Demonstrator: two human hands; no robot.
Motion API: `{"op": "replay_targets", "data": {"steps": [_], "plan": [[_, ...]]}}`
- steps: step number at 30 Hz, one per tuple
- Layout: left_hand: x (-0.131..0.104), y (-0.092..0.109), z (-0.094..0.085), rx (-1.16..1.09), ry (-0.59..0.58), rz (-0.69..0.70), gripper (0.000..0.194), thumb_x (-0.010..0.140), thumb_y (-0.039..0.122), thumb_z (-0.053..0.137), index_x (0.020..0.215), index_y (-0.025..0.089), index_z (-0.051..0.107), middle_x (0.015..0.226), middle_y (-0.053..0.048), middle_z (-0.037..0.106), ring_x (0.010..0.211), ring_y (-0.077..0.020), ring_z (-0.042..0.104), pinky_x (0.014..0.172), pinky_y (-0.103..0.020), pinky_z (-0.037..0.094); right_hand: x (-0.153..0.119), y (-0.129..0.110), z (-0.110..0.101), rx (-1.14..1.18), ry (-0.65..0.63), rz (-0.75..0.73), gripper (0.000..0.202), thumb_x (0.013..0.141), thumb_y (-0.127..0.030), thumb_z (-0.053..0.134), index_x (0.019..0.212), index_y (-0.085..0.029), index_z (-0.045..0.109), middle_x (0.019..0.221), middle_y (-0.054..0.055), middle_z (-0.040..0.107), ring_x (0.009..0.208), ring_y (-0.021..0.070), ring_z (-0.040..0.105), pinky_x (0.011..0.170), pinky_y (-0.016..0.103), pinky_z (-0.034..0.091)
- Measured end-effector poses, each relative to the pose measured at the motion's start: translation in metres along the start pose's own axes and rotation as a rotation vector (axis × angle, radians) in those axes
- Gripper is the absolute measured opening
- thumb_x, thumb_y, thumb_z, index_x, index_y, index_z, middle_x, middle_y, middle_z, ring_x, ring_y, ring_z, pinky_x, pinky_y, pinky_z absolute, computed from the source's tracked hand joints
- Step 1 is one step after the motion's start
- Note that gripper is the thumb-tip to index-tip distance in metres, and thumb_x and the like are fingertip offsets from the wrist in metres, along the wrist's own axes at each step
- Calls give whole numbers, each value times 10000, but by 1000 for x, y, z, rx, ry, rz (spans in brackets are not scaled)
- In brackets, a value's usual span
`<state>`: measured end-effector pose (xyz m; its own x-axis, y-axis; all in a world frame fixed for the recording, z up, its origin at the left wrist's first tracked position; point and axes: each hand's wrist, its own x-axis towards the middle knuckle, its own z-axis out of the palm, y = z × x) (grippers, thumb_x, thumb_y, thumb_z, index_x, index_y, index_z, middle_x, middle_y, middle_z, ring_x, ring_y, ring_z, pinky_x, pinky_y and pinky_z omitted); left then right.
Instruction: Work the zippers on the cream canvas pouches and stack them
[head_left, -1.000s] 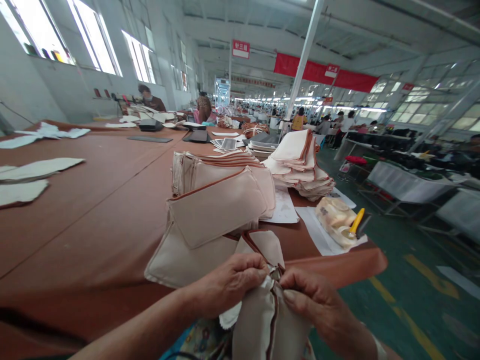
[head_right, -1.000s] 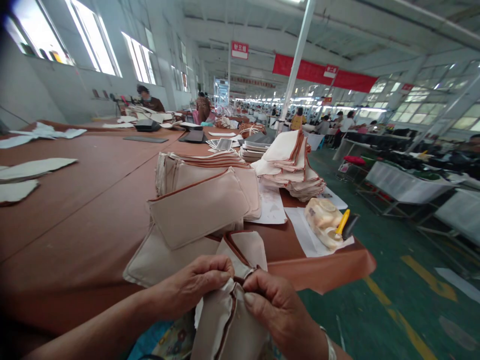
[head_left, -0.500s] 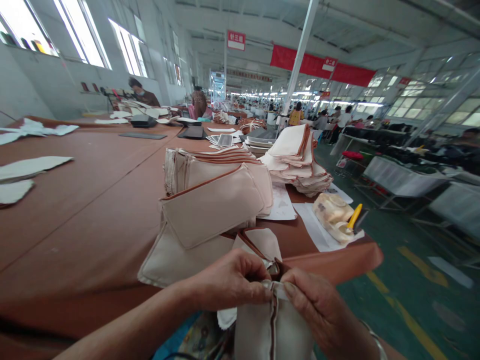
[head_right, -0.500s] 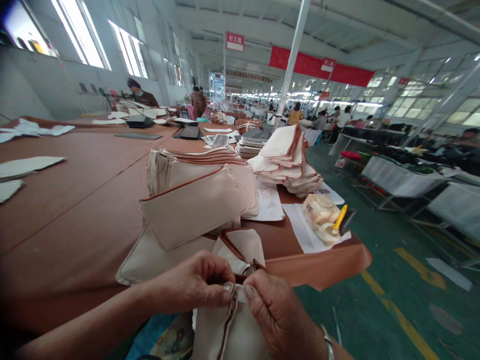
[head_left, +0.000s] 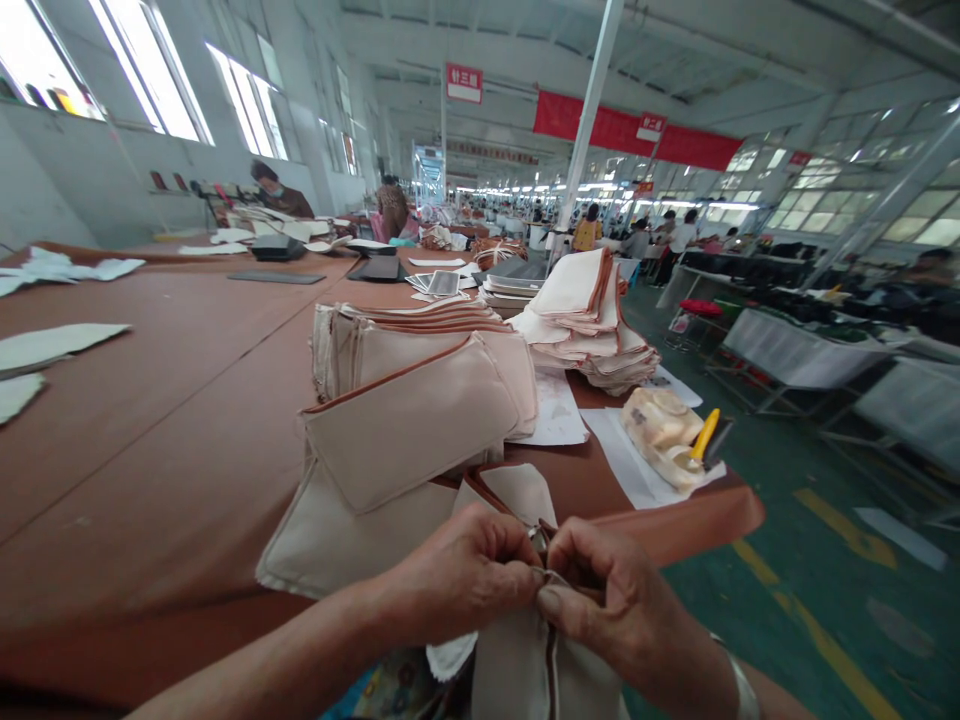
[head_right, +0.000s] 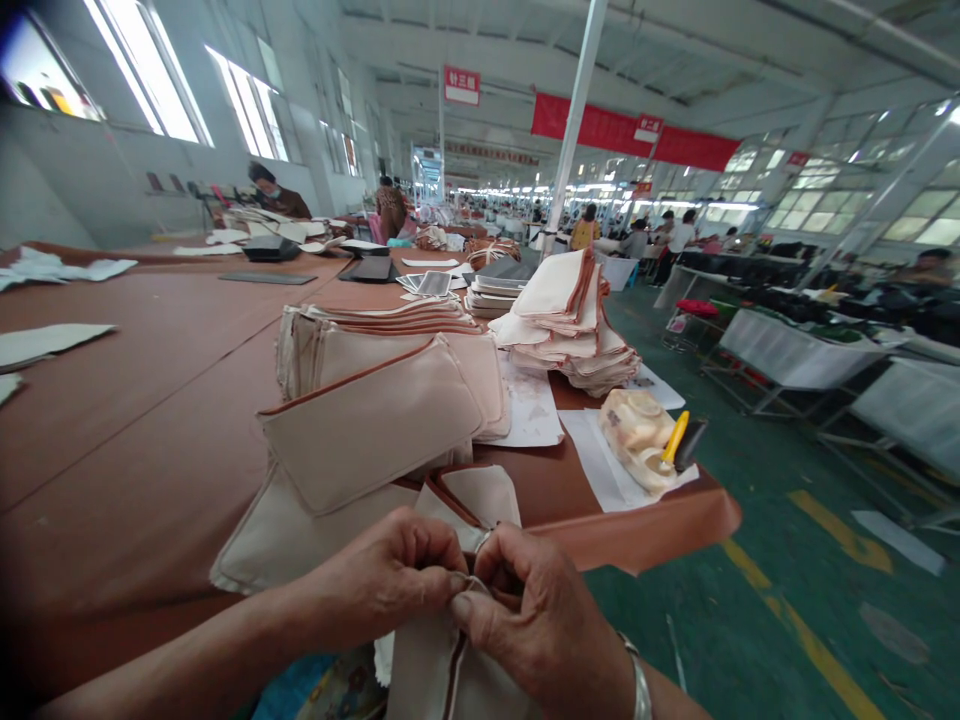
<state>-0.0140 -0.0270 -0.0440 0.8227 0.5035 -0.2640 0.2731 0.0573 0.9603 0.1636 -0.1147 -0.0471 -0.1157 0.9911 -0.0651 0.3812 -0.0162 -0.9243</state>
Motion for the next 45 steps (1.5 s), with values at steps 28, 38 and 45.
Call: {"op": "replay_targets", "data": {"steps": [28,38,45], "plan": [[-9,5,-14,259,-45,78,251,772,124,405,785,130,656,652,33,454,605,-94,377,539,-202,277,2,3,4,-72,105,34,118,819,-248,573,767,-150,612,626,-11,543,569,117,453,510,224,337],[-7,-6,-2,81,75,74,146,701,164,571,829,116,624,693,18,532,615,-101,416,521,-193,302,-5,1,8,-24,133,71,162,796,-287,566,746,-143,623,624,-8,524,573,121,434,521,237,337],[-9,-12,2,580,262,325,120,747,96,541,694,139,639,606,24,544,556,-74,426,522,-190,290,-2,4,11,-76,140,100,125,795,-265,559,750,-157,604,592,-29,491,554,114,406,505,231,311]]}}
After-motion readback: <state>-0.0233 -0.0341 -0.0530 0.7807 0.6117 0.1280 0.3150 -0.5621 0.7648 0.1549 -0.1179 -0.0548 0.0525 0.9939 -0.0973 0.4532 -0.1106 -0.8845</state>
